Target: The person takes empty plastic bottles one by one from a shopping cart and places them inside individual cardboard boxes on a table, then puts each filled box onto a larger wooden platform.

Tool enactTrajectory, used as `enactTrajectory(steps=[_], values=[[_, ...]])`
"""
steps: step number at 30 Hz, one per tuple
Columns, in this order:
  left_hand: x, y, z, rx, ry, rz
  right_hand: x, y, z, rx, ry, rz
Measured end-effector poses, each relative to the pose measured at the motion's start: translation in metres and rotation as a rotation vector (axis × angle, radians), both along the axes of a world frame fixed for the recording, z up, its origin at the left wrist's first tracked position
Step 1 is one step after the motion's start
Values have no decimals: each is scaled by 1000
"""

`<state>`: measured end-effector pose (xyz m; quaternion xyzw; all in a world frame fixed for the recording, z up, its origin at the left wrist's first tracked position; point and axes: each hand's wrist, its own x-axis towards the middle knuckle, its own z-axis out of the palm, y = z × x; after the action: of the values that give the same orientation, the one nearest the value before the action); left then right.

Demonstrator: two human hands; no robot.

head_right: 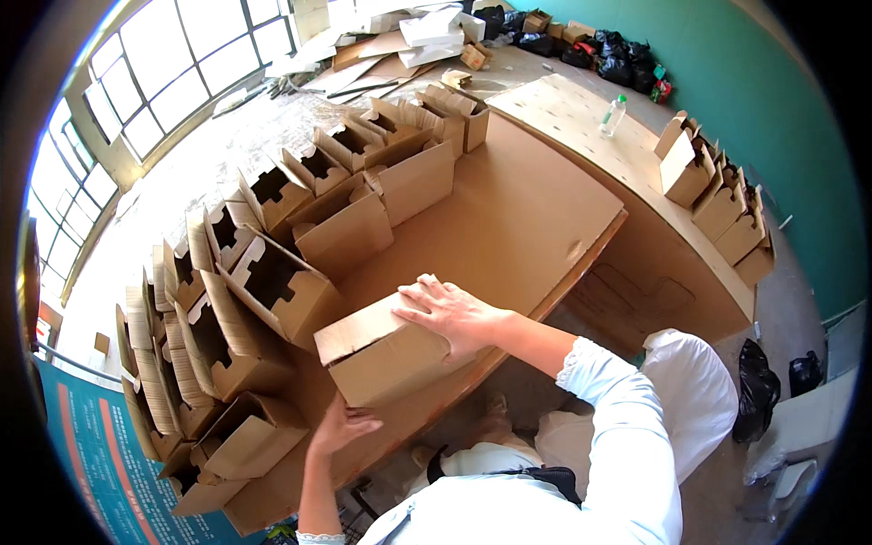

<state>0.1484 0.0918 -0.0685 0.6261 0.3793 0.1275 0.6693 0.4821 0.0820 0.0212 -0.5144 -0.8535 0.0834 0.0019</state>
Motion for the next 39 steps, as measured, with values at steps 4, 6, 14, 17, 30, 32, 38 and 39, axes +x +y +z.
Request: enactTrajectory(steps=[4, 6, 14, 17, 30, 32, 38, 39], values=[[78, -19, 5, 146, 109, 19, 71, -3, 6, 29, 52, 60], [128, -18, 13, 196, 125, 20, 116, 2, 13, 48, 35, 35], [356, 71, -32, 587, 36, 193, 302, 84, -20, 277, -204, -315], [412, 140, -63, 735, 11, 346, 323, 142, -15, 308, -263, -506], [456, 260, -95, 708, 78, 315, 360, 266, -26, 449, -202, -683], [471, 256, -64, 421, 124, 278, 378, 270, -35, 567, -134, -733], [412, 128, -33, 1009, 280, 69, 463, 158, -46, 821, 331, -662], [412, 95, -4, 964, 274, 13, 508, 133, -53, 863, 152, -847]])
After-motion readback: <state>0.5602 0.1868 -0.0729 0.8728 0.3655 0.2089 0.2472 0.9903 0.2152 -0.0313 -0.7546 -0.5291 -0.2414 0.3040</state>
